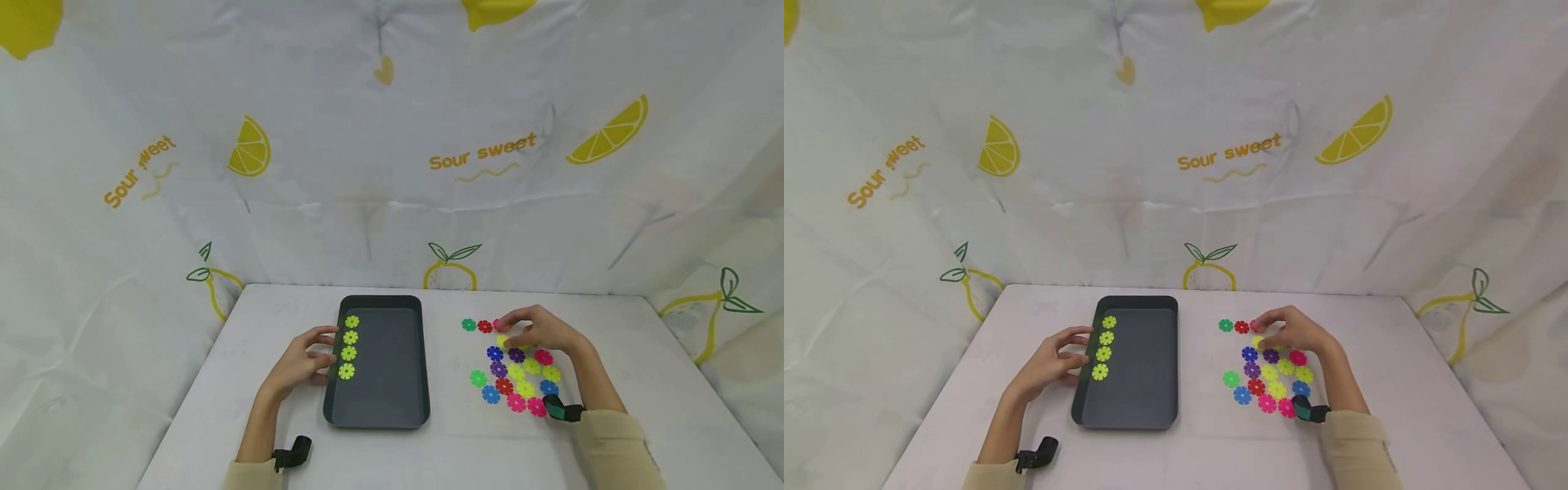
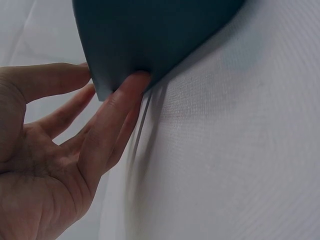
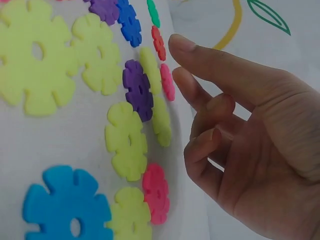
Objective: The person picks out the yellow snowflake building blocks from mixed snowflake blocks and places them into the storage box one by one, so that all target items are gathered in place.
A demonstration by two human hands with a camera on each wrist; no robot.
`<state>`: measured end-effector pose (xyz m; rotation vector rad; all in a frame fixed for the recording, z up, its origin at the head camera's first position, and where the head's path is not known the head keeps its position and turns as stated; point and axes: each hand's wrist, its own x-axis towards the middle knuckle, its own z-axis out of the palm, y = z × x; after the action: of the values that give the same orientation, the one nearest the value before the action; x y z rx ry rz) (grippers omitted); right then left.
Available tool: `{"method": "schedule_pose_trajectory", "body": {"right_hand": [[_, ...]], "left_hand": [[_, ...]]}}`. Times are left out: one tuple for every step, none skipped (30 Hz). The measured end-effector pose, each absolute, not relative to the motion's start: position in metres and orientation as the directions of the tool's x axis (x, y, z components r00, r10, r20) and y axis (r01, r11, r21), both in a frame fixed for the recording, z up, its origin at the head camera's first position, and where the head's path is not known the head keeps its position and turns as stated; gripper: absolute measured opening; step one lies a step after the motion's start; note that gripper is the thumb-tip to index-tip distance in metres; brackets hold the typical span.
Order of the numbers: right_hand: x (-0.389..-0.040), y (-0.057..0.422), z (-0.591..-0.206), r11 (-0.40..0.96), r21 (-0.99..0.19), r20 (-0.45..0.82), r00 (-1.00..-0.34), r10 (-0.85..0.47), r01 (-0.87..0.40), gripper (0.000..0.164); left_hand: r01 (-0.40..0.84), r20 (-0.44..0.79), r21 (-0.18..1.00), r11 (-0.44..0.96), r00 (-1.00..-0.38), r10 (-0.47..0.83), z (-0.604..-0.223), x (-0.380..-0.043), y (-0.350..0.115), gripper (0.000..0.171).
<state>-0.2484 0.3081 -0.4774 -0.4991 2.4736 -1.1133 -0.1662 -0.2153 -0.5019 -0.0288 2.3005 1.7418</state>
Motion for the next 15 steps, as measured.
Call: {"method": "schedule_pose_trajectory", "body": {"right_hand": [[-0.249,0.309,-0.479,0.631,-0.759,-0.198,-0.864,-0.462,-0.163,0.037],[-0.249,0.309,-0.480,0.638,-0.752,-0.201,-0.864,-0.461,-0.165,0.036],[-0.250,0.309,-0.482,0.643,-0.747,-0.200,-0.864,-0.462,-0.171,0.035],[-0.250,0.309,-0.483,0.651,-0.740,-0.204,-0.865,-0.459,-0.171,0.034],[-0.250,0.309,-0.484,0.656,-0.735,-0.206,-0.865,-0.458,-0.172,0.034],[-0.250,0.309,-0.485,0.659,-0.732,-0.207,-0.864,-0.458,-0.173,0.033],[-0.251,0.309,-0.486,0.662,-0.729,-0.208,-0.866,-0.455,-0.173,0.033],[-0.251,0.309,-0.487,0.666,-0.725,-0.207,-0.867,-0.453,-0.175,0.032],[-0.251,0.309,-0.487,0.670,-0.721,-0.206,-0.869,-0.449,-0.175,0.032],[-0.251,0.309,-0.488,0.675,-0.716,-0.206,-0.871,-0.446,-0.177,0.032],[-0.251,0.308,-0.489,0.679,-0.713,-0.205,-0.873,-0.442,-0.176,0.032],[-0.251,0.308,-0.489,0.683,-0.710,-0.206,-0.875,-0.438,-0.174,0.031],[-0.251,0.308,-0.490,0.685,-0.708,-0.208,-0.876,-0.435,-0.172,0.031],[-0.251,0.308,-0.490,0.687,-0.707,-0.209,-0.877,-0.433,-0.170,0.032],[-0.251,0.307,-0.491,0.688,-0.706,-0.210,-0.878,-0.430,-0.168,0.031]], "left_hand": [[-0.169,-0.214,0.944,0.283,-0.967,0.137,-0.502,-0.166,-0.215,0.065],[-0.169,-0.214,0.944,0.284,-0.967,0.136,-0.502,-0.166,-0.215,0.065],[-0.168,-0.213,0.944,0.286,-0.968,0.136,-0.502,-0.166,-0.215,0.065],[-0.167,-0.212,0.944,0.286,-0.968,0.136,-0.502,-0.167,-0.215,0.065],[-0.165,-0.212,0.943,0.287,-0.968,0.138,-0.501,-0.166,-0.215,0.065],[-0.164,-0.211,0.943,0.288,-0.968,0.138,-0.501,-0.166,-0.215,0.065],[-0.163,-0.210,0.944,0.288,-0.968,0.138,-0.501,-0.166,-0.215,0.065],[-0.163,-0.210,0.944,0.287,-0.968,0.138,-0.501,-0.166,-0.215,0.065],[-0.164,-0.210,0.944,0.287,-0.968,0.139,-0.501,-0.166,-0.215,0.065],[-0.164,-0.211,0.944,0.286,-0.968,0.140,-0.501,-0.166,-0.215,0.065],[-0.164,-0.211,0.944,0.285,-0.967,0.141,-0.501,-0.166,-0.215,0.065],[-0.165,-0.211,0.944,0.285,-0.967,0.140,-0.501,-0.166,-0.215,0.065],[-0.165,-0.212,0.944,0.285,-0.967,0.140,-0.501,-0.166,-0.215,0.065],[-0.165,-0.212,0.944,0.286,-0.967,0.140,-0.501,-0.166,-0.215,0.065],[-0.165,-0.212,0.944,0.287,-0.967,0.141,-0.501,-0.166,-0.215,0.065]]}}
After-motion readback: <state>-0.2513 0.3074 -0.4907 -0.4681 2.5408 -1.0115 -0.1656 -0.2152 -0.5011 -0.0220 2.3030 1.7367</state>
